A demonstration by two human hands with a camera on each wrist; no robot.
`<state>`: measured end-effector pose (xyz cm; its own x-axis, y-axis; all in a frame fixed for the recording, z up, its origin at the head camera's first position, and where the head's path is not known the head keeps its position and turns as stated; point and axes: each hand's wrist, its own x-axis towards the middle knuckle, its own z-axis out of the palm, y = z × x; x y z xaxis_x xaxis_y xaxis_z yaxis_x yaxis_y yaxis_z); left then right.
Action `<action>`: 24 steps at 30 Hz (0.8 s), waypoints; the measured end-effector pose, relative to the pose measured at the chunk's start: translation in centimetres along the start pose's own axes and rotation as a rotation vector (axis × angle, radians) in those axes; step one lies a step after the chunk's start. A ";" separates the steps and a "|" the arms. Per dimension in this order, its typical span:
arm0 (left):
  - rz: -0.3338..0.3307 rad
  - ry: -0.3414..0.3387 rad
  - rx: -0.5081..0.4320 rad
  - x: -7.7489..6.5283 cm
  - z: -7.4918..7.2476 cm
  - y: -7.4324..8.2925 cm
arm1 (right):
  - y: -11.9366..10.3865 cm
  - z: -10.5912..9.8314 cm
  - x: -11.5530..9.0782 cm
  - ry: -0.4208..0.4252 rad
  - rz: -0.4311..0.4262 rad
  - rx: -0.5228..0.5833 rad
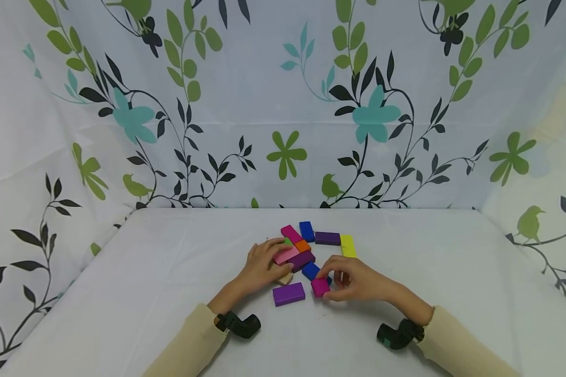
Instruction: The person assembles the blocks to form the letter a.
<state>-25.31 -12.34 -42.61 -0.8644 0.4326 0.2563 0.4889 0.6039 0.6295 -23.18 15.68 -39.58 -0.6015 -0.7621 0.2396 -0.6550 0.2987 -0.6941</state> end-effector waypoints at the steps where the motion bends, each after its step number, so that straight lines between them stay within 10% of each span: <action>1: -0.002 -0.002 -0.002 0.0 0.0 0.0 | 0.0 -0.1 -0.1 0.003 0.002 -0.001; 24: 0.006 -0.002 0.001 0.0 -0.1 0.1 | 1.1 -1.8 -2.6 0.078 0.092 -0.082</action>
<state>-25.30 -12.35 -42.52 -0.8613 0.4376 0.2581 0.4939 0.6024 0.6270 -23.14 19.07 -39.71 -0.6924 -0.6832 0.2319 -0.6287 0.4135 -0.6586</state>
